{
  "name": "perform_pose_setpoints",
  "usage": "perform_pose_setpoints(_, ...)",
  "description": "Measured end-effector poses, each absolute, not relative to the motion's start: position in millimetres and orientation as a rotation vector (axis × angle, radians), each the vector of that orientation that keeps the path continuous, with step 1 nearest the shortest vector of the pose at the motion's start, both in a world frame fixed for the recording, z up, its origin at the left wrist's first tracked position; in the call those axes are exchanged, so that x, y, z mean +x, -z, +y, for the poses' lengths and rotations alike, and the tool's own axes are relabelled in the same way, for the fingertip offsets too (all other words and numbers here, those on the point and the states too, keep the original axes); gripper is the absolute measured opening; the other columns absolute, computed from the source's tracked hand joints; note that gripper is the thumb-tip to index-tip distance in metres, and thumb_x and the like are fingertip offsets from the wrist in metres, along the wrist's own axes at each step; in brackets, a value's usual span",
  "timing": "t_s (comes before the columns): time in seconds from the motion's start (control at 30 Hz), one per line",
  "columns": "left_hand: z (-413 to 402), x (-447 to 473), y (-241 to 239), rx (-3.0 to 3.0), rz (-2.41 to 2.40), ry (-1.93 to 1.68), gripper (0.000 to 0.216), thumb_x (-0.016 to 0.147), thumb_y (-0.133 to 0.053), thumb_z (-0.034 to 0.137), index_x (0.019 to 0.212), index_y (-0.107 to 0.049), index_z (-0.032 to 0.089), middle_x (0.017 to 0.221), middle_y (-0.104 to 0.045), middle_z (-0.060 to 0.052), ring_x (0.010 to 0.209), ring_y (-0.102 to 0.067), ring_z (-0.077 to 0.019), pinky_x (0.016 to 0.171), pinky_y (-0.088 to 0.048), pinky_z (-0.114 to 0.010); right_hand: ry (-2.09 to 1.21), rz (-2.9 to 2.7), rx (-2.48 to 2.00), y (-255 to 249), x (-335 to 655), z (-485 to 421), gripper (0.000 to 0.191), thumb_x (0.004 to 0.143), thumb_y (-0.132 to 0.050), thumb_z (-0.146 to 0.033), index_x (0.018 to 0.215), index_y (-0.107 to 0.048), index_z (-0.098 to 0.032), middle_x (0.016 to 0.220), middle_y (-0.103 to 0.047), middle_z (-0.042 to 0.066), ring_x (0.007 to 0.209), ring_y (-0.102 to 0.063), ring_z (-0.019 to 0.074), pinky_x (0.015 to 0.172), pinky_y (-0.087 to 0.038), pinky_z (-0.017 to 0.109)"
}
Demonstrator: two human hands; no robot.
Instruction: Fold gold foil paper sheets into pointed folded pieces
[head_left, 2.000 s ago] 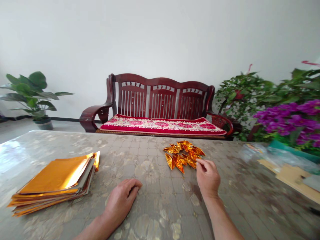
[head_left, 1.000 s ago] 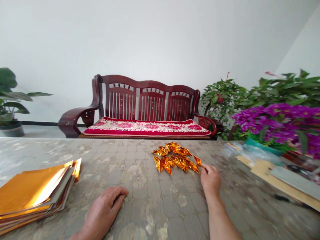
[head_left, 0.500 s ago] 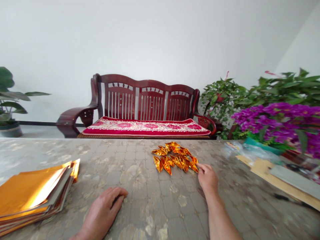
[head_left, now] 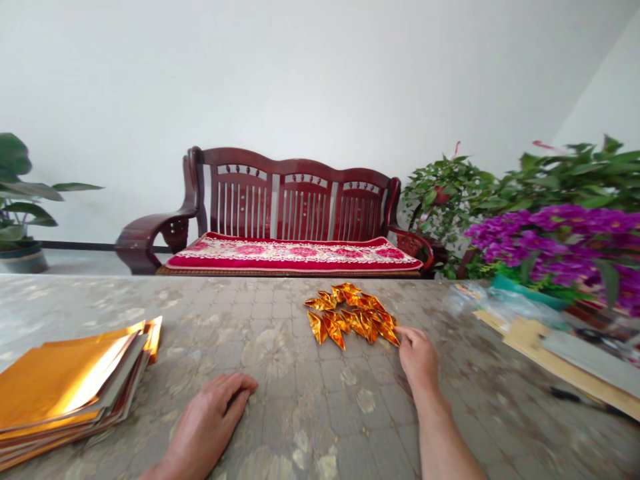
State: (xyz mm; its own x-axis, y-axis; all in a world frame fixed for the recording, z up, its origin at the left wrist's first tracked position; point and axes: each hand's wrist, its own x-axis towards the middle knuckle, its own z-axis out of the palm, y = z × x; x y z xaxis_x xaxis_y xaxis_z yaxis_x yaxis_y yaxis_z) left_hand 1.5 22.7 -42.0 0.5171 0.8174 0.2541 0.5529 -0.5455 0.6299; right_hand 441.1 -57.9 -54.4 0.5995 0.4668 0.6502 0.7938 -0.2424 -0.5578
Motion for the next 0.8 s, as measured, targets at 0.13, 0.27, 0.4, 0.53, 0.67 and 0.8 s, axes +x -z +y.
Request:
perform_pose_setpoints(0.13,22,1,42,2.281,1.126,-0.751,0.023,0.091,-0.049,0.033,0.089,-0.071,0.028,0.091,-0.073,0.0,0.09,-0.068,-0.0203,0.082,-0.052,-0.028,0.538,-0.977,-1.844,51,439,-61,0.034,0.072,-0.043,-0.023,0.078,-0.076,-0.018,0.086,-0.072,0.011,0.08,-0.064,0.0238,0.077,-0.05,0.038)
perform_pose_setpoints(0.27,23,3,40,2.268,1.112,-0.754,0.023,0.091,-0.048,0.032,0.089,-0.071,0.028,0.091,-0.073,-0.001,0.09,-0.068,-0.0205,0.082,-0.052,-0.028,0.656,-0.989,-1.73,42,425,-60,0.032,0.075,-0.042,-0.018,0.08,-0.074,-0.017,0.088,-0.071,0.011,0.084,-0.064,0.0236,0.081,-0.051,0.039)
perform_pose_setpoints(0.4,23,4,38,2.267,1.123,-0.737,0.025,0.092,-0.046,0.031,0.088,-0.07,0.026,0.09,-0.073,-0.002,0.09,-0.067,-0.0212,0.082,-0.052,-0.029,0.661,-1.21,-1.566,29,390,-49,0.032,0.083,-0.043,-0.013,0.082,-0.074,-0.021,0.094,-0.07,0.008,0.091,-0.066,0.021,0.087,-0.052,0.038)
perform_pose_setpoints(0.53,21,5,37,2.266,1.135,-0.758,0.024,0.092,-0.046,0.031,0.087,-0.069,0.027,0.088,-0.073,-0.001,0.087,-0.068,-0.0202,0.079,-0.052,-0.027,0.567,-1.517,-1.407,19,337,-38,0.032,0.087,-0.046,-0.009,0.08,-0.073,-0.024,0.088,-0.071,0.004,0.087,-0.066,0.0171,0.084,-0.054,0.032)
perform_pose_setpoints(0.67,18,4,36,2.246,1.109,-0.887,0.022,0.091,-0.048,0.029,0.088,-0.07,0.027,0.09,-0.074,0.0,0.087,-0.069,-0.0181,0.079,-0.052,-0.025,0.461,-1.742,-1.304,15,284,-36,0.034,0.085,-0.045,-0.003,0.082,-0.071,-0.024,0.085,-0.07,0.003,0.083,-0.065,0.0154,0.077,-0.053,0.027)
perform_pose_setpoints(0.8,14,4,35,2.272,1.062,-1.05,0.019,0.091,-0.051,0.027,0.087,-0.069,0.025,0.086,-0.072,0.0,0.084,-0.068,-0.0165,0.078,-0.051,-0.024,0.227,-1.991,-1.219,19,256,-35,0.038,0.078,-0.041,0.003,0.083,-0.068,-0.022,0.085,-0.068,0.003,0.081,-0.063,0.0153,0.074,-0.051,0.026)
